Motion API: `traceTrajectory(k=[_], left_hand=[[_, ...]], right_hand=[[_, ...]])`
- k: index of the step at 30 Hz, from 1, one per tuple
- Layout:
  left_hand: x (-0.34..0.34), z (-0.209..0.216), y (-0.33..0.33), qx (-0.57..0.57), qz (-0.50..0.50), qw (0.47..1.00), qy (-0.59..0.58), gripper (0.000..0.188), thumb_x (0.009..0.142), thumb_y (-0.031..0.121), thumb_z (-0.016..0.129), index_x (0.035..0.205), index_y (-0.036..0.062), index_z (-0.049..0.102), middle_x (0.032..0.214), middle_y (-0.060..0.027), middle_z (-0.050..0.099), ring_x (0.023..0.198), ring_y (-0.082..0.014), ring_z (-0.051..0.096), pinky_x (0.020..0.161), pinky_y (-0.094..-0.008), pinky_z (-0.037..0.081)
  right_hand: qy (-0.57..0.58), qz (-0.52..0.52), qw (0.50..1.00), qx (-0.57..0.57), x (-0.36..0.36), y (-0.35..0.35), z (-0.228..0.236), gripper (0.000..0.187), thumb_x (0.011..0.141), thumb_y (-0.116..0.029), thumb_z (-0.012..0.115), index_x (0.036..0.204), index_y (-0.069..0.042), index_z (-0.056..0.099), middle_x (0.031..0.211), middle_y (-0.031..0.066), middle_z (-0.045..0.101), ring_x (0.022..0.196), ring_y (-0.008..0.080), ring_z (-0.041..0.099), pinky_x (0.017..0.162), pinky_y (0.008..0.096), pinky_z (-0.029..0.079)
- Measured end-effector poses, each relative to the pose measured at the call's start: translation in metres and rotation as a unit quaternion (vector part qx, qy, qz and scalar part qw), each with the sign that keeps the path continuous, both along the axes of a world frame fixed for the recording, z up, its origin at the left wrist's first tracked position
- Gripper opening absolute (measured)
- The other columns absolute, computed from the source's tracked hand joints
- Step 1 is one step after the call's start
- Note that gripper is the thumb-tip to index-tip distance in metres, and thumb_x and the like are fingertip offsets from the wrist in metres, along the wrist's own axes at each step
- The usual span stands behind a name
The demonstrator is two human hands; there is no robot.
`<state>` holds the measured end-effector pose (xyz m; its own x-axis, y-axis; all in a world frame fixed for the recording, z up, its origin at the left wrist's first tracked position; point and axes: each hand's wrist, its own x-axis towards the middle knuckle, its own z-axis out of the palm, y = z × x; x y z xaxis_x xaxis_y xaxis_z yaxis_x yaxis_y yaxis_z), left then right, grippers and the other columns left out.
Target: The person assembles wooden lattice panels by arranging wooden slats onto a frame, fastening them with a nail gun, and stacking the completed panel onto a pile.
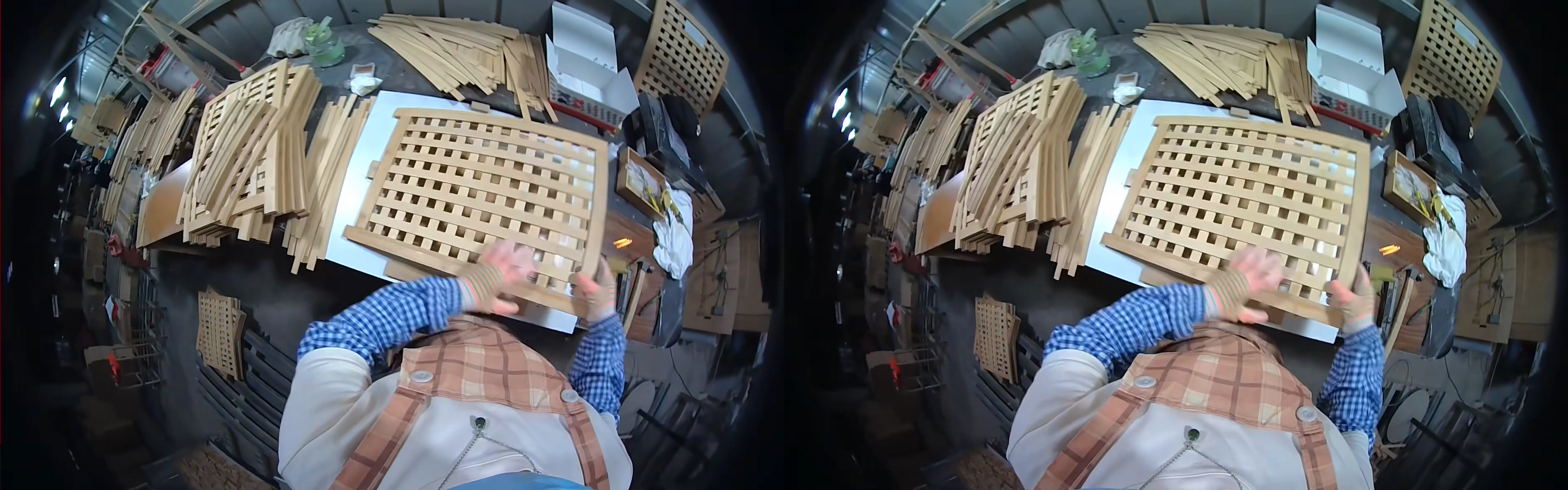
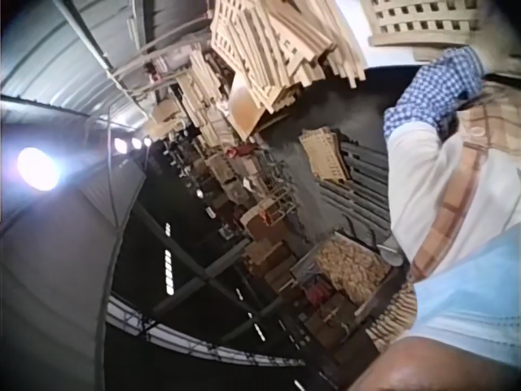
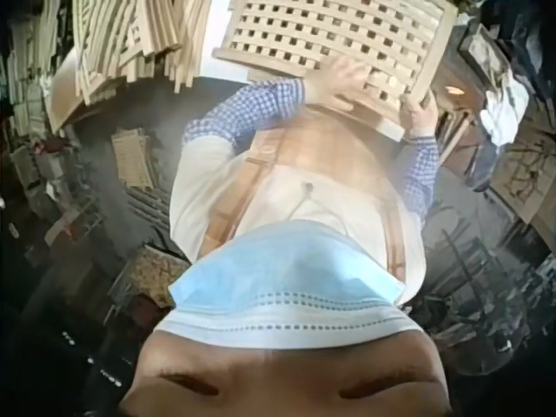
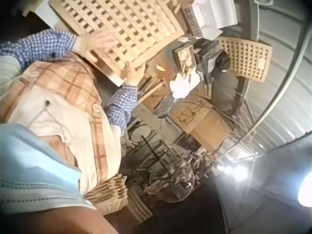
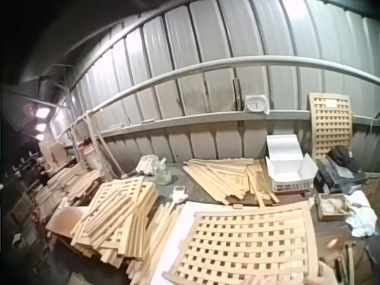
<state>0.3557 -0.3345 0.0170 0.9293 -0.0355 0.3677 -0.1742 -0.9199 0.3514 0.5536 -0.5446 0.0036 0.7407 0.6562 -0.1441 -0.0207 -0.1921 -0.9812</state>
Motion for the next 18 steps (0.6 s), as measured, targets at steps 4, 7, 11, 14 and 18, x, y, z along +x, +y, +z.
traceTrajectory(k=[4, 7, 11, 14, 18], left_hand=[[-0.019, -0.063, 0.129, -0.105, 0.278, 0.951, 0.091, 0.042, 0.073, 0.035, 0.063, 0.099, 0.0035, 0.053, 0.098, -0.0157, 0.055, 0.093, -0.0320, 0.055, 0.084, -0.0439, 0.045], [-0.079, -0.104, 0.243, -0.186, 0.584, 0.714, 0.338, 0.049, 0.079, 0.039, 0.060, 0.113, 0.0045, 0.054, 0.111, -0.0168, 0.057, 0.103, -0.0299, 0.057, 0.087, -0.0398, 0.048], [-0.072, -0.095, 0.234, -0.078, 0.490, 0.745, 0.446, 0.055, 0.083, 0.047, 0.051, 0.121, 0.0068, 0.050, 0.120, -0.0159, 0.052, 0.110, -0.0308, 0.054, 0.092, -0.0389, 0.046], [-0.062, -0.076, 0.233, -0.096, 0.491, 0.734, 0.459, 0.052, 0.085, 0.047, 0.049, 0.115, 0.0050, 0.055, 0.116, -0.0168, 0.056, 0.108, -0.0312, 0.055, 0.091, -0.0391, 0.047], [-0.081, -0.080, 0.245, -0.106, 0.496, 0.726, 0.465, 0.054, 0.086, 0.048, 0.048, 0.117, 0.0041, 0.055, 0.117, -0.0175, 0.056, 0.112, -0.0294, 0.053, 0.094, -0.0373, 0.044]], right_hand=[[-0.006, -0.024, 0.979, -0.200, 0.011, -0.017, -0.087, 0.067, 0.070, -0.008, 0.069, 0.131, -0.005, 0.042, 0.113, 0.0117, 0.057, 0.104, 0.0224, 0.055, 0.091, 0.0312, 0.043], [-0.235, -0.025, 0.876, -0.420, 0.008, 0.004, -0.093, 0.069, 0.072, -0.021, 0.069, 0.133, -0.008, 0.039, 0.113, 0.0234, 0.049, 0.105, 0.0370, 0.049, 0.093, 0.0394, 0.041], [-0.182, 0.027, 0.858, -0.479, 0.039, -0.009, -0.105, 0.071, 0.078, -0.030, 0.068, 0.135, -0.004, 0.034, 0.124, 0.0240, 0.044, 0.111, 0.0352, 0.048, 0.094, 0.0376, 0.041], [-0.037, -0.057, 0.923, -0.378, 0.045, -0.029, -0.135, 0.073, 0.080, -0.033, 0.066, 0.135, -0.002, 0.030, 0.130, 0.0199, 0.042, 0.113, 0.0292, 0.048, 0.093, 0.0366, 0.041], [0.172, -0.222, 0.900, -0.333, 0.022, 0.007, -0.116, 0.078, 0.081, -0.039, 0.066, 0.134, 0.001, 0.025, 0.131, 0.0166, 0.039, 0.113, 0.0244, 0.046, 0.095, 0.0366, 0.040]])
